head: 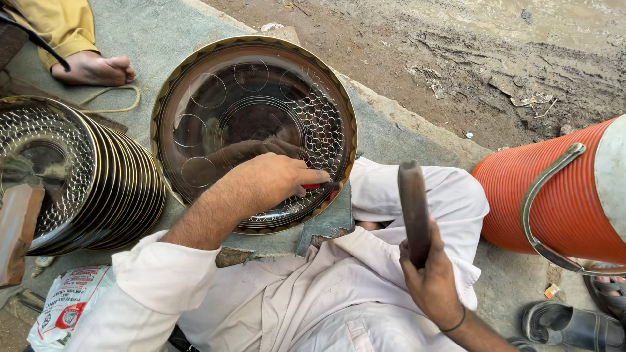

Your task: The person sits on the ground and uses a hammer and a red-handled punch to create a textured pattern on a brass plate. They repeatedly strike the punch to form small indentations across the surface of the plate.

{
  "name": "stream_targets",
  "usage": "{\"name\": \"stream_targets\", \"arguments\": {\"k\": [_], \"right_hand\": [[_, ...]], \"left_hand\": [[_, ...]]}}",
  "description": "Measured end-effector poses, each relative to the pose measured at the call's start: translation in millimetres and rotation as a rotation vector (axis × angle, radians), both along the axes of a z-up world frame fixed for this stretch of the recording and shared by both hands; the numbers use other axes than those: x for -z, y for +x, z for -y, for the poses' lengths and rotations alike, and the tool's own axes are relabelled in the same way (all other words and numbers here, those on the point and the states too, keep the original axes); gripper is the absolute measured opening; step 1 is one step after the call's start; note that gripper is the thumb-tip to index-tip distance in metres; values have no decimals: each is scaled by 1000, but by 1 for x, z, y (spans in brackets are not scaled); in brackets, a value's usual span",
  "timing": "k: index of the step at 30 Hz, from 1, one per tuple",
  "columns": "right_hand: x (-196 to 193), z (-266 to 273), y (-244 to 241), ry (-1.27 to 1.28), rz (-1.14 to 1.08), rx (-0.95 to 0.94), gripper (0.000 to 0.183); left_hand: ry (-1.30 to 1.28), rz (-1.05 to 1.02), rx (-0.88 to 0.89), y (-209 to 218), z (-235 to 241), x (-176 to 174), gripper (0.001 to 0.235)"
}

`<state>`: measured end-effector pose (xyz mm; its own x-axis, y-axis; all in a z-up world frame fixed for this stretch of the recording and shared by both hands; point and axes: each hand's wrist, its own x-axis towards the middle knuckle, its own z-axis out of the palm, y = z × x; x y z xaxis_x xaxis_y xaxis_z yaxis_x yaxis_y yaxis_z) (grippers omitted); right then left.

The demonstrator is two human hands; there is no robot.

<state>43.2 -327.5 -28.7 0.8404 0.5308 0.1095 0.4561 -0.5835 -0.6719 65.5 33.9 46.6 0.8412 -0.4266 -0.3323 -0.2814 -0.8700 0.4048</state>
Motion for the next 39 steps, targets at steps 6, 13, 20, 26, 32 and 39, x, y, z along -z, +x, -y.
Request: {"name": "stream_targets", "arguments": {"k": [6, 13, 20, 26, 32, 39], "right_hand": [[4, 7, 6, -154, -191, 64, 92], [-13, -4, 36, -46, -254, 90, 89], [-33, -23, 65, 15, -173, -30, 87], [-79, -63, 119, -56, -23, -311, 95], [-154, -126, 149, -524, 270, -483, 85], [-213, -173, 124, -511, 635, -679, 63]], "left_hand": [[-358, 379, -270, -19, -13, -1, 46], [-182, 303, -308, -23, -13, 4, 47], [-116, 246, -321, -23, -9, 2, 48], [-246, 455, -550, -45, -1, 13, 46], [-374, 592, -1049, -66, 25, 38, 46], [-507, 754, -1250, -74, 49, 54, 37]]}}
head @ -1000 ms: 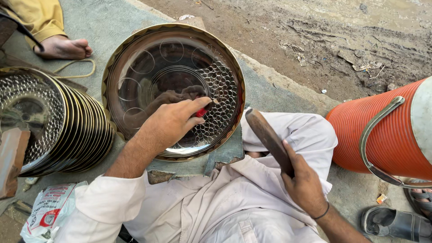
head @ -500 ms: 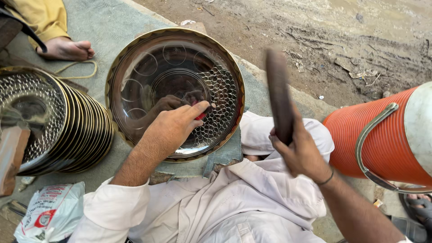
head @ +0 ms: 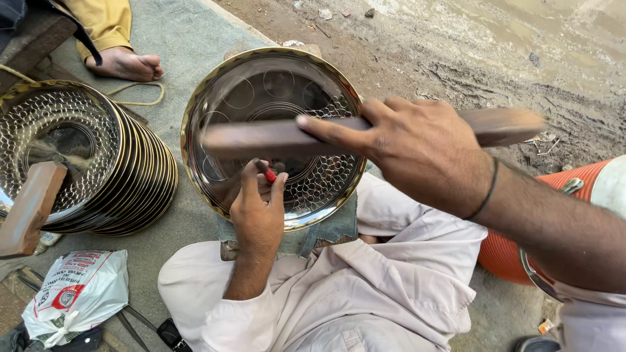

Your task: The person sits on the ground and uses a hammer and a red-handled punch to create a textured pattern on a brass plate. They repeatedly strike the punch to form small indentations across the surface of the plate.

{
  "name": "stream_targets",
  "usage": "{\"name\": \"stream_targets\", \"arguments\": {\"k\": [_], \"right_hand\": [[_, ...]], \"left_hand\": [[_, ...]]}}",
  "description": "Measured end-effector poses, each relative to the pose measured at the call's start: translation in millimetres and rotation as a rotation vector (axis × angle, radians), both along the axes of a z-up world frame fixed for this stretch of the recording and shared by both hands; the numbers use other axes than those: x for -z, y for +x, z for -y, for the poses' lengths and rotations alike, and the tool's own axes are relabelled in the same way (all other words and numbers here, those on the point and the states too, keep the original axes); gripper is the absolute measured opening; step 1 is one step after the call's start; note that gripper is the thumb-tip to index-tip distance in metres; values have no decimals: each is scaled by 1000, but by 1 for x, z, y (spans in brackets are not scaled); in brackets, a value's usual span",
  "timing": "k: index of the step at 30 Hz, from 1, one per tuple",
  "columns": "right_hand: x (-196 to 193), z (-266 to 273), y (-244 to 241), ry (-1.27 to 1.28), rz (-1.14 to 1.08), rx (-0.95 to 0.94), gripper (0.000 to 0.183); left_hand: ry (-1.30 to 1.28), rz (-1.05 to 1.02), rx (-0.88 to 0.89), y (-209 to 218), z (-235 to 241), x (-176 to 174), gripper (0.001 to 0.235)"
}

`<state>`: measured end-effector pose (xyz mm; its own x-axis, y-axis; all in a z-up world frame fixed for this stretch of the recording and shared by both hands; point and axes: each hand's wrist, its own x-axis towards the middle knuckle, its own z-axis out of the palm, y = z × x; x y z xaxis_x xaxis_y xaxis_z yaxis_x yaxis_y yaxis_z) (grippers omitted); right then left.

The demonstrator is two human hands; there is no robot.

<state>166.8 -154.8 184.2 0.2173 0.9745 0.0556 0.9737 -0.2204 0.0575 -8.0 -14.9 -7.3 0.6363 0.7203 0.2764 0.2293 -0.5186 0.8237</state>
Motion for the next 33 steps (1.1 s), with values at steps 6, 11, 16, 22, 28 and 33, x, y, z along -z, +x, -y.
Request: {"name": "stream_targets", "arguments": {"k": [6, 11, 16, 22, 28, 33], "right_hand": [[32, 24, 1, -243, 2, 204, 68], [118, 40, -27, 543, -608, 381, 84], [174, 40, -30, 665, -807, 506, 79], [165, 60, -26, 598, -1037, 656, 83], [171, 129, -38, 413, -1230, 756, 87], [173, 161, -43, 349, -1200, 819, 92]], "left_hand": [[-206, 63, -15, -5, -2, -6, 38], [-224, 184, -42, -13, -10, -14, 43], [-331, 107, -7, -18, -7, -6, 40], [-330, -60, 75, -14, 2, -7, 55], [-90, -173, 478, 3, -22, -28, 52], [163, -220, 745, 17, -33, -45, 46]]}}
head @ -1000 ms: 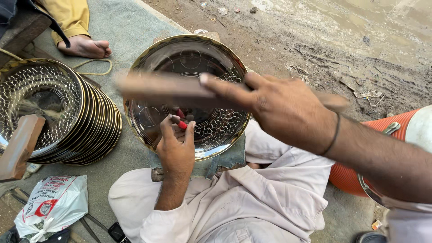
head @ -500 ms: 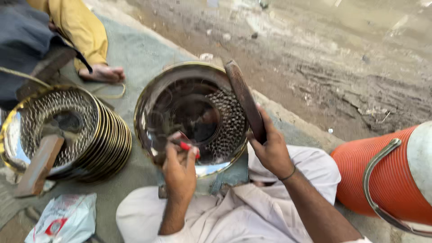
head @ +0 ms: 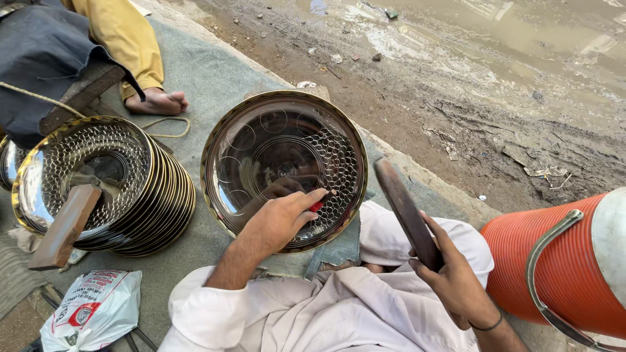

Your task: The person sits on the ground and uses a hammer and a red-handled punch to create a textured pattern on a brass plate. They repeatedly strike the punch to form small indentations across the surface of the plate.

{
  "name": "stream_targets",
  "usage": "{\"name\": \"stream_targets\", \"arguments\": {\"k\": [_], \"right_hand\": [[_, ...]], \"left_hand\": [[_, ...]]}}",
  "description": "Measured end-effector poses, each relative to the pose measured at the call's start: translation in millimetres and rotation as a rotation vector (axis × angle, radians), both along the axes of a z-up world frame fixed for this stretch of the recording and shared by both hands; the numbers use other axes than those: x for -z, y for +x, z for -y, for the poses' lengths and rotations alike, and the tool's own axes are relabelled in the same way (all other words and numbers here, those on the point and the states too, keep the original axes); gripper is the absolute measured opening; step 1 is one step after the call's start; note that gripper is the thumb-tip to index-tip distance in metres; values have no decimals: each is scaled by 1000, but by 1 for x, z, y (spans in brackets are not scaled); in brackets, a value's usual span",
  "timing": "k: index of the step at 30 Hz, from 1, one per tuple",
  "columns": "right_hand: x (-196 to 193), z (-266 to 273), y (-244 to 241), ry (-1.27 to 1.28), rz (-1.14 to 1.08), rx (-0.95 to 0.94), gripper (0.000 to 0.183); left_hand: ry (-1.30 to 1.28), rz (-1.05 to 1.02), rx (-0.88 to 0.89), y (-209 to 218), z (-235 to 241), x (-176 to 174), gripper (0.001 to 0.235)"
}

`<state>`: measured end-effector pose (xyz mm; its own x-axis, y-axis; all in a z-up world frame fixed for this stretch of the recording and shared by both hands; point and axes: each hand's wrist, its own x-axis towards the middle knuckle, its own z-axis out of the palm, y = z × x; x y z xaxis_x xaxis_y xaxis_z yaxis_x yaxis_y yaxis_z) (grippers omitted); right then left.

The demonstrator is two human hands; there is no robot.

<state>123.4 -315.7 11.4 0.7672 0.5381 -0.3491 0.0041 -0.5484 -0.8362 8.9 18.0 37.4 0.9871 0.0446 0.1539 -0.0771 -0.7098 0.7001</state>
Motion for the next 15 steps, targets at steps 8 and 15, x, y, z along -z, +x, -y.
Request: {"name": "stream_targets", "arguments": {"k": [8, 15], "right_hand": [[-32, -26, 24, -465, 535, -337, 100], [-122, -116, 54, -504, 899, -745, 83]], "left_hand": [[92, -83, -30, -2, 2, 14, 46], [-189, -45, -701, -23, 38, 43, 51]]}}
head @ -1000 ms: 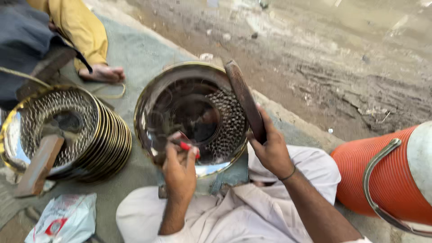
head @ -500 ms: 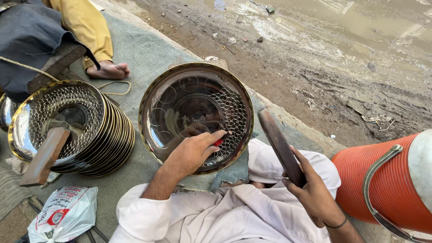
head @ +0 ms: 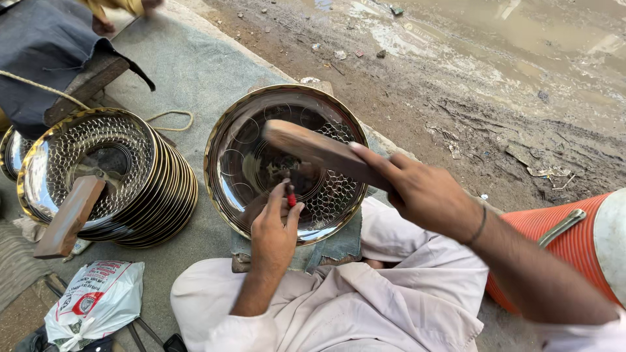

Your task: The person sits on the ground and uses a hammer and a red-handled punch to create a textured pattern on a brass plate. They repeatedly strike the punch to form small indentations across the surface of the plate.

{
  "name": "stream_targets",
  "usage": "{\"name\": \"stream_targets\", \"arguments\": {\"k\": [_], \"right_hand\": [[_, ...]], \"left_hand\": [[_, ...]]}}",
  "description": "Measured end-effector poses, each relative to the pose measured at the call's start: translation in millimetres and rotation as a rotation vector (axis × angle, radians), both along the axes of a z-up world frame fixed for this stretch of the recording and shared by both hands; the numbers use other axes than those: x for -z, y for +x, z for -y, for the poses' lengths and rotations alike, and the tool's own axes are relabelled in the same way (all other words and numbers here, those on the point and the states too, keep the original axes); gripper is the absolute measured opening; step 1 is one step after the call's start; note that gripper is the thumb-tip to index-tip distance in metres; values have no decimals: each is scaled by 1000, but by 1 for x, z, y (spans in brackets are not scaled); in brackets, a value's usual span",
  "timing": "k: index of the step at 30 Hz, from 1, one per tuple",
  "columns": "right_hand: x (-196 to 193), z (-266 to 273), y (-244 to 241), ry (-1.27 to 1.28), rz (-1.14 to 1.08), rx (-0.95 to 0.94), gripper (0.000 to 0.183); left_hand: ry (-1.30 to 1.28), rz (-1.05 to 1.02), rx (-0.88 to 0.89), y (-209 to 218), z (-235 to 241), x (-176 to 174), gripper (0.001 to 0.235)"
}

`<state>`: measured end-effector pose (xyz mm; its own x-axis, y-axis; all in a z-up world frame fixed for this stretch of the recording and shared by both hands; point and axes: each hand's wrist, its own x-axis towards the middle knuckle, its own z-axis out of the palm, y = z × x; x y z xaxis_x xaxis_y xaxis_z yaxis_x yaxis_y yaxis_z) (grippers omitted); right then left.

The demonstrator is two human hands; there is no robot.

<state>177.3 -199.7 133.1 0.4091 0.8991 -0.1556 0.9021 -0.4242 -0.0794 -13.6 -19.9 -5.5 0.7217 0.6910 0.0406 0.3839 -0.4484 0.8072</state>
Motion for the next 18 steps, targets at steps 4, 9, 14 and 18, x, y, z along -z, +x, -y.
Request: {"name": "stream_targets", "arguments": {"k": [4, 9, 14, 18], "right_hand": [[-35, -45, -4, -16, 113, -216, 77], [-34, -52, -6, 29, -61, -141, 78], [21, 4, -13, 204, -222, 96, 85], [91, 49, -48, 738, -260, 97, 95]], "left_hand": [[-92, 169, -166, -4, 17, 6, 49], [-98, 223, -134, -3, 17, 5, 49], [124, 108, 160, 6, -5, -7, 45], [225, 96, 681, 23, -32, -22, 42]]}}
